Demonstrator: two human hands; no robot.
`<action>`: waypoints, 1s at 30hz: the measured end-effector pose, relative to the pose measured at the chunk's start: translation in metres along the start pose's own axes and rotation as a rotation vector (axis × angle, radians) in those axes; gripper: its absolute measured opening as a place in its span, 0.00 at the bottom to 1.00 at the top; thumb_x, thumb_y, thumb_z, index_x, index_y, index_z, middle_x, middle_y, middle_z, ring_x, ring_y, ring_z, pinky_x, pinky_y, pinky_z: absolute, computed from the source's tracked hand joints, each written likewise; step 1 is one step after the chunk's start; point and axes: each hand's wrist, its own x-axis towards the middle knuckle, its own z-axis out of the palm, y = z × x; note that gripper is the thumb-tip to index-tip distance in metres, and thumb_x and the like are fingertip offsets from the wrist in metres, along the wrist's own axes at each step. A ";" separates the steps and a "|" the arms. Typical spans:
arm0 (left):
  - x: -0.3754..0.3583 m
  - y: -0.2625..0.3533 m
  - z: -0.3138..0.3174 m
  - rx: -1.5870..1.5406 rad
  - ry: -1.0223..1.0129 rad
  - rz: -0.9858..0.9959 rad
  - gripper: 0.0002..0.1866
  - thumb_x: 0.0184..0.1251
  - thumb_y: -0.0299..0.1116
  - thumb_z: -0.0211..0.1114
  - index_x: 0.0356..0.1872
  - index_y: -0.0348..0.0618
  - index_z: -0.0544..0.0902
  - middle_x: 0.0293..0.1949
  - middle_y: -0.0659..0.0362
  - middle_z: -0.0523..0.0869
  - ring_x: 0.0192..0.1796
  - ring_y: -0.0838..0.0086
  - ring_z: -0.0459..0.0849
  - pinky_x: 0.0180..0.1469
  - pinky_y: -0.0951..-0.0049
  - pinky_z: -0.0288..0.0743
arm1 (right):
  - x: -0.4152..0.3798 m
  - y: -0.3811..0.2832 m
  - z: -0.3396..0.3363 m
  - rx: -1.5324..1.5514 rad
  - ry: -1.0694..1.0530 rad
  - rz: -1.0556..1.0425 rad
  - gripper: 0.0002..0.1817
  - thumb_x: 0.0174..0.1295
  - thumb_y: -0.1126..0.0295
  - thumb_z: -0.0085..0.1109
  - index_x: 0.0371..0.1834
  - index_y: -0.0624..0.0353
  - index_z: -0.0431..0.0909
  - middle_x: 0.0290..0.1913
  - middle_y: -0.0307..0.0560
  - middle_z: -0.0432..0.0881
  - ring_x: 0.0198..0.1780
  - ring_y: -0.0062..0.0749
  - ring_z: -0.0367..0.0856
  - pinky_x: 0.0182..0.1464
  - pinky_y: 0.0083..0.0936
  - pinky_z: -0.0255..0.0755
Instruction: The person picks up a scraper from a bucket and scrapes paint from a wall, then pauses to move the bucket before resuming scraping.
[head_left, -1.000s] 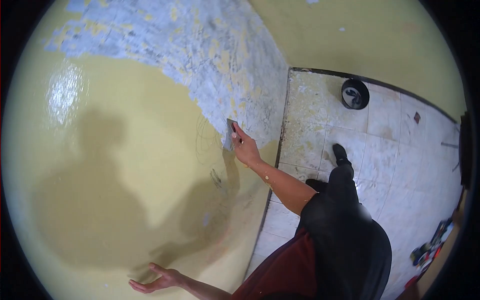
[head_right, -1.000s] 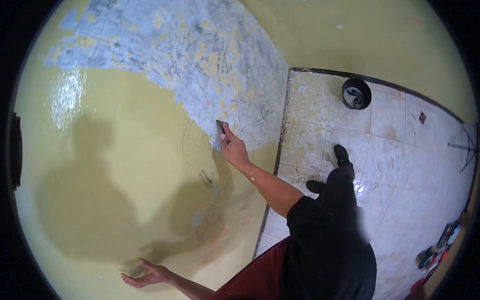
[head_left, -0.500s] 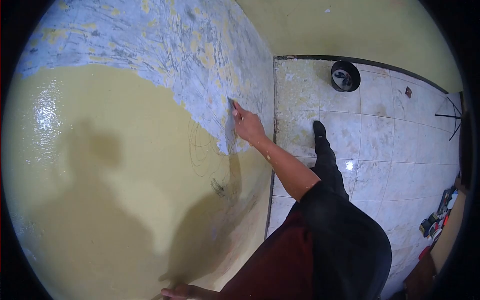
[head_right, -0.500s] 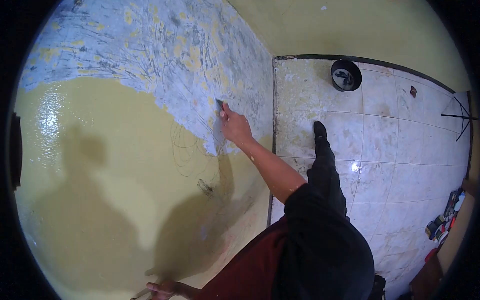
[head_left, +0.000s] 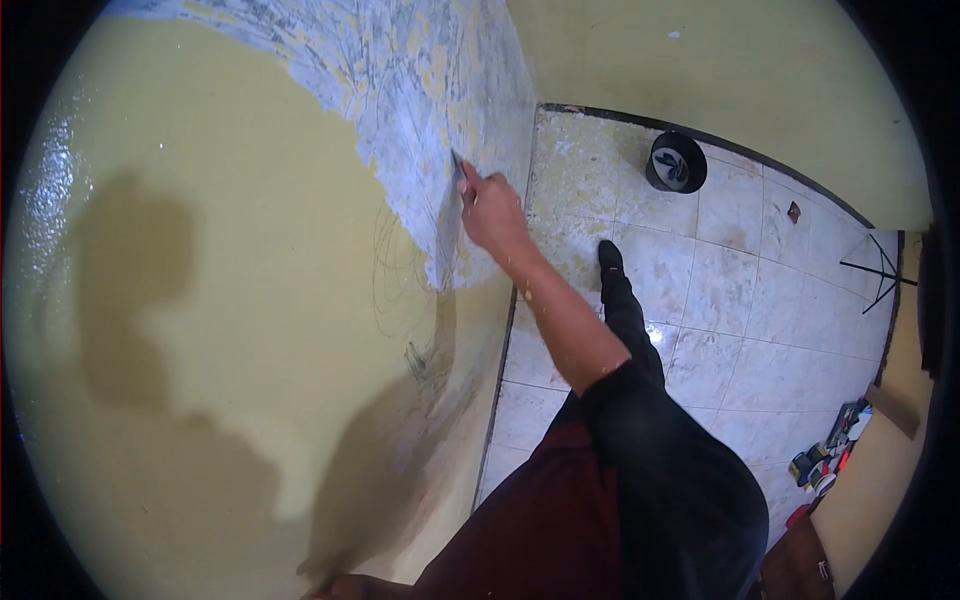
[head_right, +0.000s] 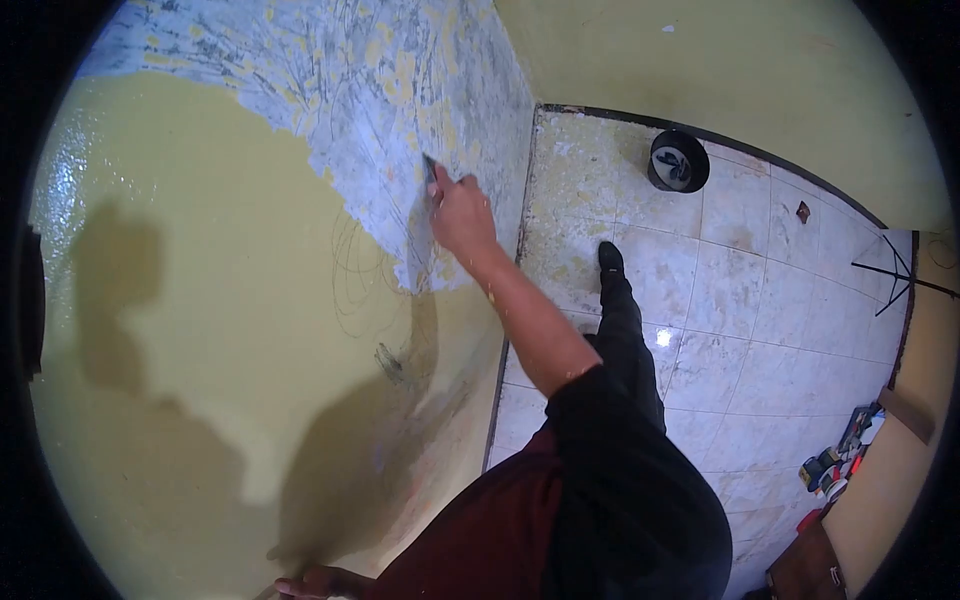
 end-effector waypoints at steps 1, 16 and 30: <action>0.001 -0.004 -0.002 0.003 -0.002 0.003 0.42 0.73 0.66 0.52 0.74 0.41 0.67 0.78 0.43 0.56 0.79 0.52 0.51 0.75 0.38 0.47 | 0.001 0.000 -0.001 0.005 -0.014 -0.010 0.20 0.74 0.62 0.55 0.66 0.54 0.80 0.41 0.68 0.82 0.43 0.63 0.83 0.48 0.49 0.78; -0.009 -0.023 -0.014 -0.020 0.011 -0.053 0.43 0.72 0.67 0.53 0.74 0.41 0.68 0.77 0.44 0.57 0.78 0.52 0.52 0.74 0.38 0.48 | -0.030 -0.022 -0.021 -0.252 -0.249 -0.190 0.12 0.62 0.76 0.50 0.45 0.72 0.78 0.38 0.71 0.86 0.43 0.67 0.87 0.48 0.51 0.82; -0.021 -0.025 0.008 -0.060 0.031 -0.125 0.43 0.71 0.68 0.54 0.73 0.41 0.68 0.76 0.44 0.58 0.77 0.51 0.53 0.73 0.38 0.49 | -0.046 -0.030 0.002 0.070 0.099 -0.135 0.08 0.71 0.72 0.50 0.44 0.67 0.67 0.25 0.70 0.81 0.28 0.70 0.83 0.35 0.61 0.75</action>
